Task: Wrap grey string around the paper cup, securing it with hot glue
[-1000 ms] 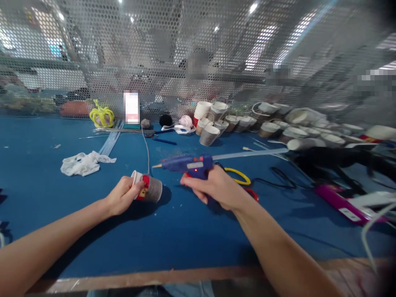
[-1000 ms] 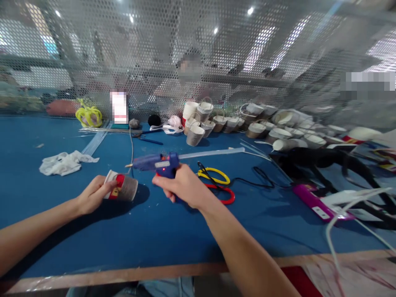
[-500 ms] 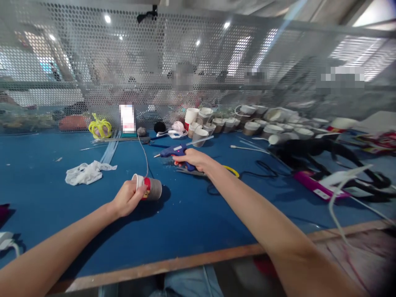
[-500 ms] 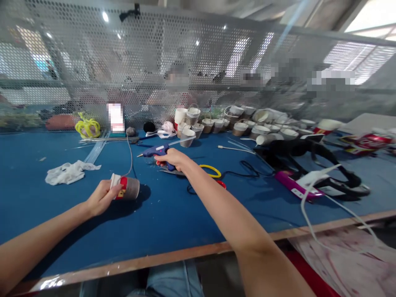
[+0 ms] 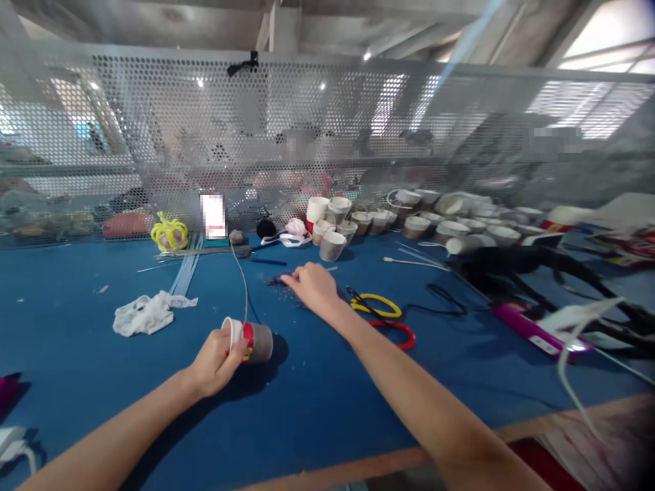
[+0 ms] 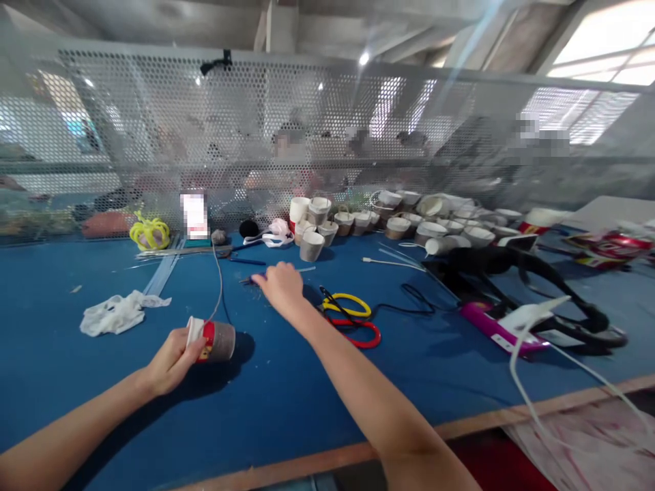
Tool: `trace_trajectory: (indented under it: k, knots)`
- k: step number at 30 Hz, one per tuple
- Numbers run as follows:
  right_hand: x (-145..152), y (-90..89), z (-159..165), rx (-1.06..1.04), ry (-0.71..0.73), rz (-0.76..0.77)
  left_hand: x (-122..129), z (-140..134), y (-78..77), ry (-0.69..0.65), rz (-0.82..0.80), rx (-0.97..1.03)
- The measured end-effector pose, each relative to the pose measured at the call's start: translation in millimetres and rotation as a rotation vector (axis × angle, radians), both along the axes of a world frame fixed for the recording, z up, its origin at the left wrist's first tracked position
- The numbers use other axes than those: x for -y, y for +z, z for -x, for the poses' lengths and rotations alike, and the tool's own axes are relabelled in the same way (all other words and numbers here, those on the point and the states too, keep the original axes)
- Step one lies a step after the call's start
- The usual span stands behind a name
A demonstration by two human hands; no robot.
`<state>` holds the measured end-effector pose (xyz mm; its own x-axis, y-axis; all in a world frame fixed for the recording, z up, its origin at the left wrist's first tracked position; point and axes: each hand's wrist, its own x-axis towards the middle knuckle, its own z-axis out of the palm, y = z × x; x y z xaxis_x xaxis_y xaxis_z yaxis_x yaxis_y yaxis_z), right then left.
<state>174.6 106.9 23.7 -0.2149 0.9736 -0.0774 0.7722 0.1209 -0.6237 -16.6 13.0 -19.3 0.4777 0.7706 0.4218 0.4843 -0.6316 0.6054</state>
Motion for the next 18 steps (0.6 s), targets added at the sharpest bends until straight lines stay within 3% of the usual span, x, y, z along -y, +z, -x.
trace_trajectory:
  k: [4, 7, 12, 18]
  knots:
    - [38.4, 2.6, 30.4, -0.126, 0.331, 0.199, 4.3, -2.6, 3.4, -0.055, -0.066, -0.027]
    - [54.5, -0.2, 43.4, -0.265, 0.44, 0.29, 7.4, -4.7, 4.7, -0.108, -0.102, -0.051]
    - [58.2, 1.5, 39.2, -0.739, 0.346, 0.337, 11.0, -8.1, 8.5, -0.142, -0.055, -0.072]
    - [61.0, 20.0, 23.4, -0.818, 0.322, 0.321, 15.6, -12.7, 27.5, -0.149, 0.118, 0.03]
